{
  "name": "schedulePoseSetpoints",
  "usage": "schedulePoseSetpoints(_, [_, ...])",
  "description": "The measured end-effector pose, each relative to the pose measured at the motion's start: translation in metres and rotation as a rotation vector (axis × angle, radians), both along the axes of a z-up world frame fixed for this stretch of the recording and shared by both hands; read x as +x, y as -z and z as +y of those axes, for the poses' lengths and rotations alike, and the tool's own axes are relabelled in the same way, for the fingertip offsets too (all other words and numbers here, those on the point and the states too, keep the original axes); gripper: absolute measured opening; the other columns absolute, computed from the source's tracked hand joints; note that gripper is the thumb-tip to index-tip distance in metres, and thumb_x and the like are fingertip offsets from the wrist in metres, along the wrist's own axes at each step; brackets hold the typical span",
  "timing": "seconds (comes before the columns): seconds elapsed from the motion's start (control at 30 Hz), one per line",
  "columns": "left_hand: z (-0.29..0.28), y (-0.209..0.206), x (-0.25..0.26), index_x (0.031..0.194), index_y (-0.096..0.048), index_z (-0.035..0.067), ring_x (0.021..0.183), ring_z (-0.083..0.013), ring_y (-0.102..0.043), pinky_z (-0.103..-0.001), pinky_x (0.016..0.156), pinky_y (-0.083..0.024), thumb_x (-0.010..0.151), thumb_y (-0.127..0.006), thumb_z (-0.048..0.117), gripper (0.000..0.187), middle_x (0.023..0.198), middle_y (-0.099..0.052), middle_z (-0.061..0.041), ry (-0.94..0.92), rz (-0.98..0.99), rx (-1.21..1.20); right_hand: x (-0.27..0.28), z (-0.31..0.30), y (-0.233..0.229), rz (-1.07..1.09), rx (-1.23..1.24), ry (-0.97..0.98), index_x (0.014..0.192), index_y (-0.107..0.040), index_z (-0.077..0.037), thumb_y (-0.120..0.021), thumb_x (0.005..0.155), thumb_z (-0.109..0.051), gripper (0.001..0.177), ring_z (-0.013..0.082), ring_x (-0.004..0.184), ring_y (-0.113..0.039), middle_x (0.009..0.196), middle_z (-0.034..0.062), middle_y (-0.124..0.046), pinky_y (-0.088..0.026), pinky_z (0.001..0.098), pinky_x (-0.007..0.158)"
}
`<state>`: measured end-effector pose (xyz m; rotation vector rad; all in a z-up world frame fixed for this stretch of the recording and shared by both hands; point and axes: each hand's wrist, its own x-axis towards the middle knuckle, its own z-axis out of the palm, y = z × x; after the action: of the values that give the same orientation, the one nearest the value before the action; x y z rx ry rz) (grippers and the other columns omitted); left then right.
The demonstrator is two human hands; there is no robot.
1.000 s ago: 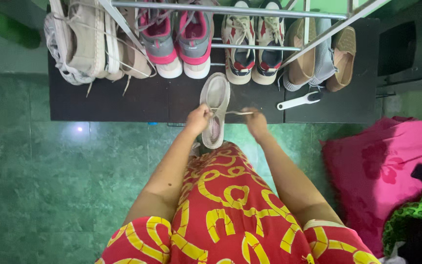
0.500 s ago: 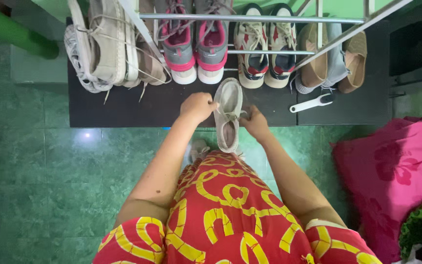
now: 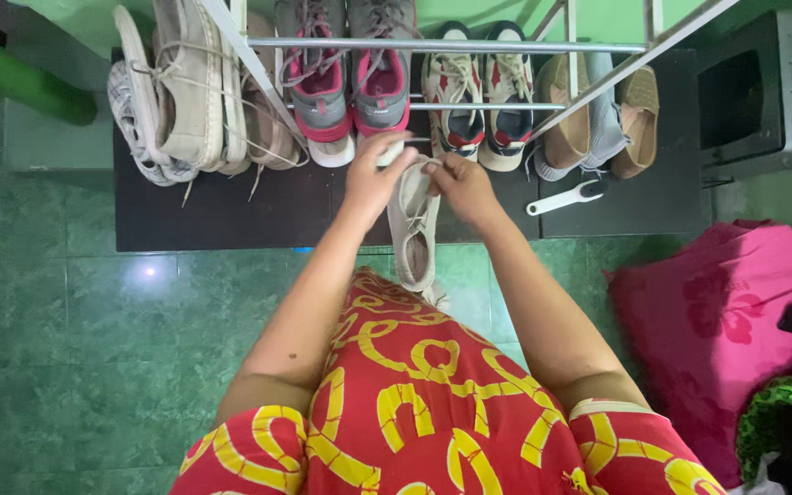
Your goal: The person cleans shoes by hand using a brush, picking up a grey sneaker and a white loafer from a rack, tying their laces, brushing their soles and sides, and returning them to the shelf.
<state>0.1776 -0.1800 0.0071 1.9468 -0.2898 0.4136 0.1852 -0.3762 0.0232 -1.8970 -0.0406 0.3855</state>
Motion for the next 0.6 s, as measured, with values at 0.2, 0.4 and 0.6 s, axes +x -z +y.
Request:
schedulePoseSetpoints(0.2, [-0.021,0.093,-0.046,0.143,-0.052,0.012,0.107,-0.0264,-0.071,-0.036,0.094,-0.055,0.093,-0.069,0.011,0.053,0.119,-0.071,-0.013,0.012,0.4,-0.24,-0.001,0.0,-0.016,0.074,0.166,0.075,0.101,-0.072,-0.006,-0.063,0.102,-0.021,0.017,0.0043,0.057,-0.051,0.075,0.0,-0.068,-0.041,0.0226,0.053])
schedulePoseSetpoints(0.4, [-0.045,0.086,-0.048,0.14,-0.049,0.011,0.096,-0.0318,-0.071,-0.04,0.085,-0.054,0.085,-0.076,0.019,0.062,0.103,-0.069,-0.017,0.159,0.677,0.046,-0.002,0.007,-0.025,0.112,0.209,0.05,0.103,-0.072,-0.002,-0.063,0.103,-0.02,0.02,0.0051,0.057,-0.054,0.084,0.0029,-0.074,-0.045,0.0218,0.052])
schedulePoseSetpoints(0.6, [-0.043,0.101,-0.031,0.116,-0.072,0.01,0.093,-0.0365,-0.071,-0.046,0.079,-0.054,0.095,-0.062,0.027,0.029,0.097,-0.072,-0.019,0.135,0.605,0.108,0.002,-0.003,-0.013,0.219,0.327,0.141,0.112,-0.066,-0.004,-0.049,0.105,-0.024,0.027,0.0101,0.056,-0.068,0.083,0.0061,-0.076,-0.05,0.0249,0.047])
